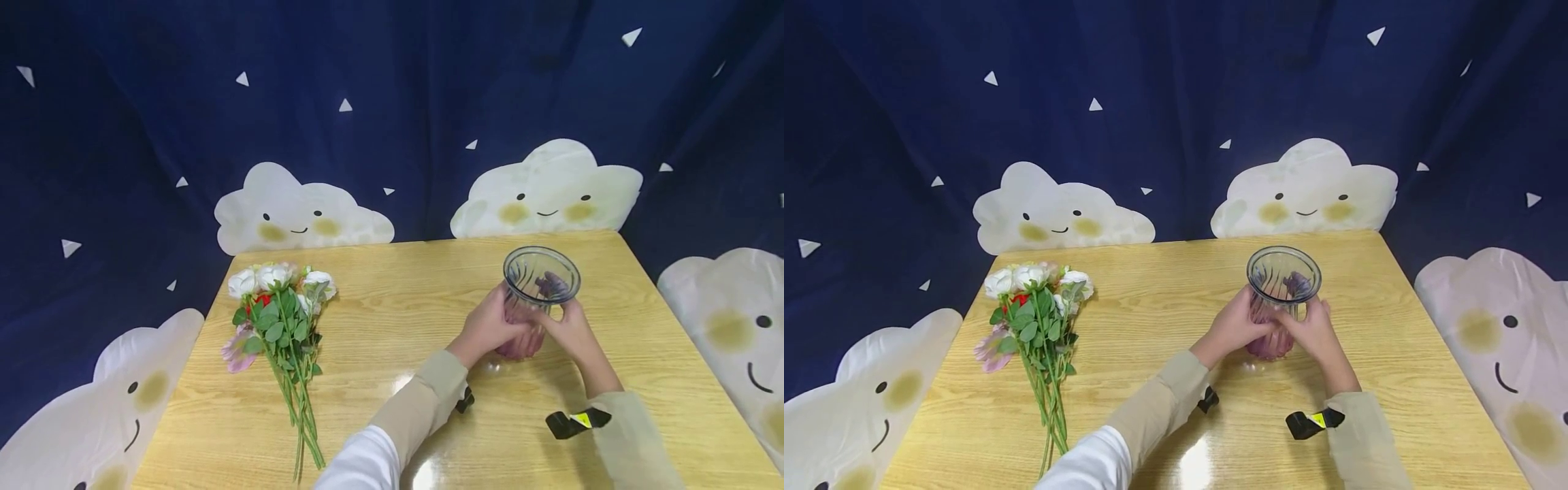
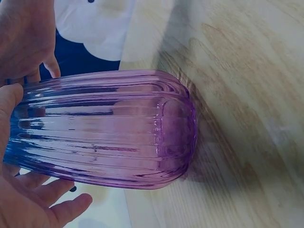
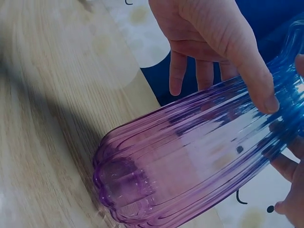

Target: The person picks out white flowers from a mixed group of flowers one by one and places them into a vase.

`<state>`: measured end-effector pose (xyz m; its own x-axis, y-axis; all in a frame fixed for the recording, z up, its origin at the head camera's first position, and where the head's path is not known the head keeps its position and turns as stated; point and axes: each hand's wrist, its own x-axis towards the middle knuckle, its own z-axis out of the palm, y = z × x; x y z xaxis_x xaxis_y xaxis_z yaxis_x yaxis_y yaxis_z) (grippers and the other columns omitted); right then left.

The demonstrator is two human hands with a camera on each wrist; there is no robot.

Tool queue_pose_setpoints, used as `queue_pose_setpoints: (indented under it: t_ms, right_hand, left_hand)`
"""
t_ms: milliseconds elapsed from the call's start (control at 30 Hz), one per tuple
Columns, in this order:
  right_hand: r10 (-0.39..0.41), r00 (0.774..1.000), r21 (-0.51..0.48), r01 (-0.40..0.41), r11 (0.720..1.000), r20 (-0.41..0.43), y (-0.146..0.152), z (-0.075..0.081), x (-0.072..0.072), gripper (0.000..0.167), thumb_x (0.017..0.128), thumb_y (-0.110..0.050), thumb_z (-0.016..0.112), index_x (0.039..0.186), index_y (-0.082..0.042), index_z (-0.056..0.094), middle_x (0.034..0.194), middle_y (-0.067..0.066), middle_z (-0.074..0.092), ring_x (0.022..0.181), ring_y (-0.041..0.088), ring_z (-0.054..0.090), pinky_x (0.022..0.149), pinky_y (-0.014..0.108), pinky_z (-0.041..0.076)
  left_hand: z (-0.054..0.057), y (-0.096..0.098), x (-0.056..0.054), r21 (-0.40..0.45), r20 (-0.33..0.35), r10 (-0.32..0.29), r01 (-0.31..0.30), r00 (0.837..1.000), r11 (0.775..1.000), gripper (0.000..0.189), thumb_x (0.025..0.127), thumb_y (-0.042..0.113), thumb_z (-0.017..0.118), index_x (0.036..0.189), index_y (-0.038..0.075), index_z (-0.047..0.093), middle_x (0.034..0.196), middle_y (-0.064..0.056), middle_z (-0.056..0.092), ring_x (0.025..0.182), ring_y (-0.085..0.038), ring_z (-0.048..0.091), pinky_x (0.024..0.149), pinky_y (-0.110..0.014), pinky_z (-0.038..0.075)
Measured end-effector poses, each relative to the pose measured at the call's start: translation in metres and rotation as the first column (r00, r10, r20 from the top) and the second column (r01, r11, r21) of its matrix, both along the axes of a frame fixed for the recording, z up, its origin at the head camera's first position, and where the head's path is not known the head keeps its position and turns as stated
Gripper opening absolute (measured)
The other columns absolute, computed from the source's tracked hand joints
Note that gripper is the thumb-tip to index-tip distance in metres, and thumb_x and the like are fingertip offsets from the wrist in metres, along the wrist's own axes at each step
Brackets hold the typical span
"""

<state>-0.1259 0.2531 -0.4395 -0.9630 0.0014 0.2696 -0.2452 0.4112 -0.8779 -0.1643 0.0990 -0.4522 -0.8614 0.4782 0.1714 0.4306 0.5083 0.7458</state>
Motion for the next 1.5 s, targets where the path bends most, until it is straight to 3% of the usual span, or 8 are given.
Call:
queue_pose_setpoints:
  t_ms: [133,333,467,567,700,1000,1500]
  right_hand:
    - [0.029,1.0,-0.007,-0.029,1.0,-0.008,-0.007,-0.001,0.002,0.066,0.077,0.002,0.059,0.133,0.011,0.026,0.122,0.036,0.04,0.115,0.049,0.033,0.097,0.058,0.019]
    - [0.059,0.995,0.008,-0.058,0.998,-0.085,-0.019,-0.002,0.005,0.062,0.073,0.006,0.06,0.128,0.013,0.032,0.116,0.035,0.046,0.109,0.045,0.04,0.096,0.058,0.022]
    - [0.058,0.99,0.141,-0.04,0.989,-0.125,-0.025,-0.003,0.009,0.061,0.072,-0.001,0.063,0.126,0.009,0.036,0.117,0.035,0.046,0.112,0.05,0.036,0.096,0.063,0.01]
    - [0.071,0.989,0.267,-0.035,0.963,-0.126,-0.031,-0.001,0.013,0.061,0.072,-0.007,0.064,0.126,0.004,0.038,0.119,0.034,0.045,0.111,0.054,0.035,0.094,0.066,0.0]
    - [0.119,0.986,0.338,-0.073,0.938,-0.115,-0.038,0.001,0.015,0.06,0.072,-0.008,0.064,0.125,0.003,0.039,0.116,0.032,0.049,0.107,0.052,0.042,0.094,0.065,-0.004]
    - [0.158,0.981,0.34,-0.111,0.934,-0.115,-0.054,0.001,0.018,0.061,0.072,-0.008,0.065,0.126,0.002,0.04,0.117,0.029,0.05,0.108,0.049,0.043,0.095,0.064,-0.004]
    - [0.152,0.982,0.312,-0.109,0.944,-0.116,-0.06,-0.006,0.018,0.059,0.073,-0.007,0.065,0.125,0.003,0.039,0.12,0.032,0.046,0.11,0.049,0.04,0.095,0.065,-0.001]
  left_hand:
    - [-0.001,-0.01,0.004,0.001,-0.01,0.007,-0.007,1.0,1.0,0.075,0.071,0.033,0.072,0.134,0.019,0.033,0.124,0.003,0.051,0.108,-0.006,0.049,0.086,-0.021,0.04]
    - [0.001,-0.025,0.014,-0.04,-0.038,0.034,-0.036,0.999,0.999,0.072,0.071,0.036,0.072,0.131,0.019,0.036,0.122,0.003,0.052,0.107,-0.007,0.05,0.085,-0.021,0.041]
    - [-0.001,-0.037,0.022,-0.063,-0.056,0.057,-0.06,0.997,0.996,0.072,0.071,0.04,0.071,0.131,0.019,0.037,0.122,0.003,0.052,0.108,-0.008,0.05,0.085,-0.021,0.041]
    - [-0.002,-0.046,0.026,-0.057,-0.054,0.068,-0.071,0.996,0.996,0.071,0.072,0.044,0.07,0.13,0.02,0.038,0.122,0.003,0.052,0.109,-0.008,0.05,0.086,-0.023,0.042]
    - [-0.001,-0.059,0.032,-0.043,-0.04,0.079,-0.081,0.996,0.996,0.07,0.072,0.051,0.067,0.129,0.022,0.039,0.122,0.005,0.053,0.109,-0.008,0.05,0.086,-0.027,0.043]
    - [-0.002,-0.078,0.038,-0.074,-0.044,0.101,-0.104,0.994,0.992,0.069,0.073,0.049,0.067,0.13,0.022,0.038,0.124,0.005,0.051,0.111,-0.009,0.049,0.087,-0.028,0.042]
    - [-0.005,-0.084,0.04,-0.077,-0.049,0.099,-0.103,0.994,0.992,0.073,0.072,0.045,0.07,0.132,0.021,0.035,0.125,0.004,0.05,0.112,-0.009,0.048,0.088,-0.028,0.041]
